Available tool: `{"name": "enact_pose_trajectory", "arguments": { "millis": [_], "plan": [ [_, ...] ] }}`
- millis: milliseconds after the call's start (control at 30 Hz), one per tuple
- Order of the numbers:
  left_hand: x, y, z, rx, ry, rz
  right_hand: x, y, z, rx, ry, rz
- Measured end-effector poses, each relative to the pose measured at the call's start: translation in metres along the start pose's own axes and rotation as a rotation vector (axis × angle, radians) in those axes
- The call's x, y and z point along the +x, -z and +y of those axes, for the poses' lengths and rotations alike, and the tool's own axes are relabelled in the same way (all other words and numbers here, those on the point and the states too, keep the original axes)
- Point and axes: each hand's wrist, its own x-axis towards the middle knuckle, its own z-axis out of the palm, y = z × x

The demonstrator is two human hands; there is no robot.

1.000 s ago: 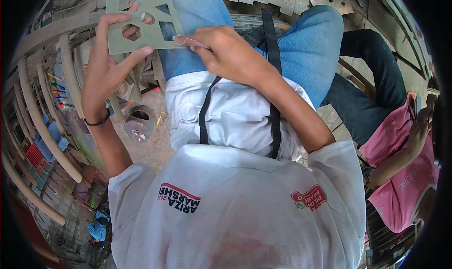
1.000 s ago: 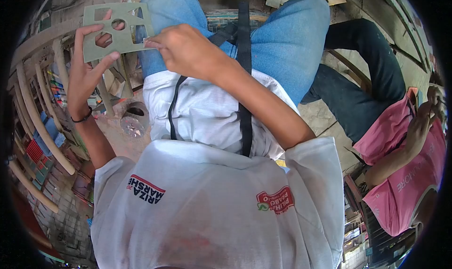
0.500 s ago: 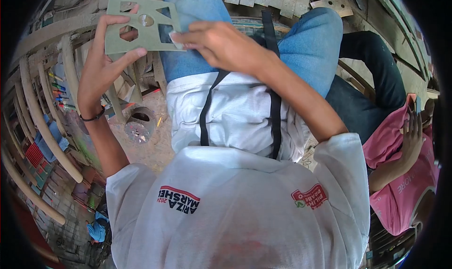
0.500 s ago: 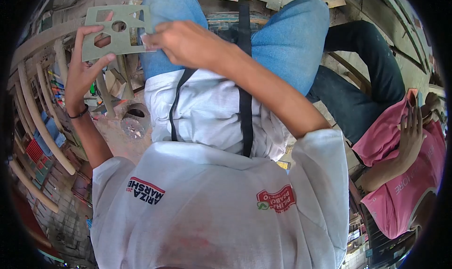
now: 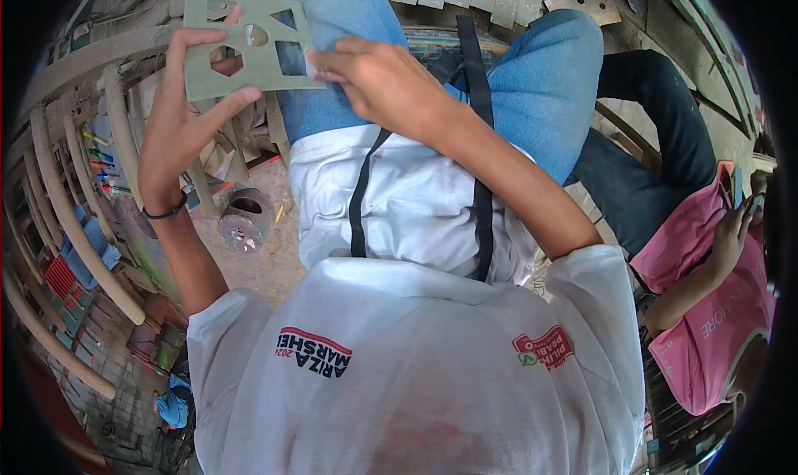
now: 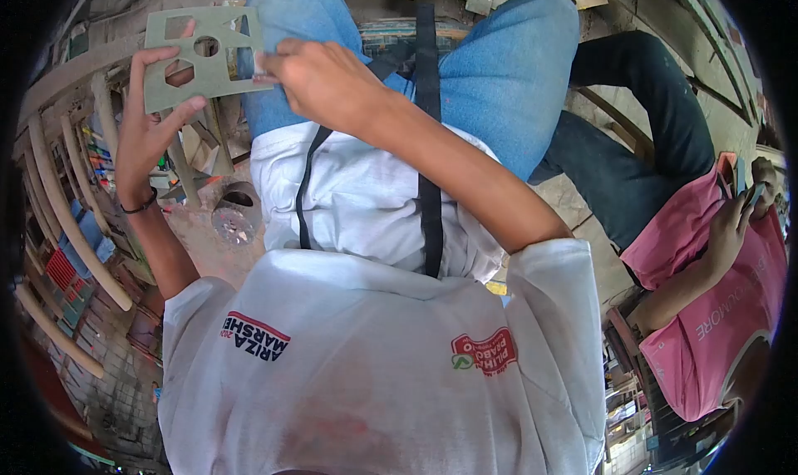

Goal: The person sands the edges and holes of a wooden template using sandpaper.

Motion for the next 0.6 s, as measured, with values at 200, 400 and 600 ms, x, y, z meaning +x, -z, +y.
{"name": "enact_pose_trajectory", "arguments": {
  "millis": [200, 400, 600],
  "plan": [
    [0.000, 0.002, 0.005, 0.049, -0.012, 0.017, 0.013, -0.009, -0.004, -0.067, -0.112, 0.130],
    [0.001, -0.001, 0.004, -0.122, 0.053, 0.015, 0.023, -0.015, -0.011, -0.069, -0.085, 0.175],
    [-0.004, 0.002, -0.005, -0.008, 0.052, 0.047, 0.024, -0.020, -0.015, -0.102, -0.152, 0.172]
  ]
}}
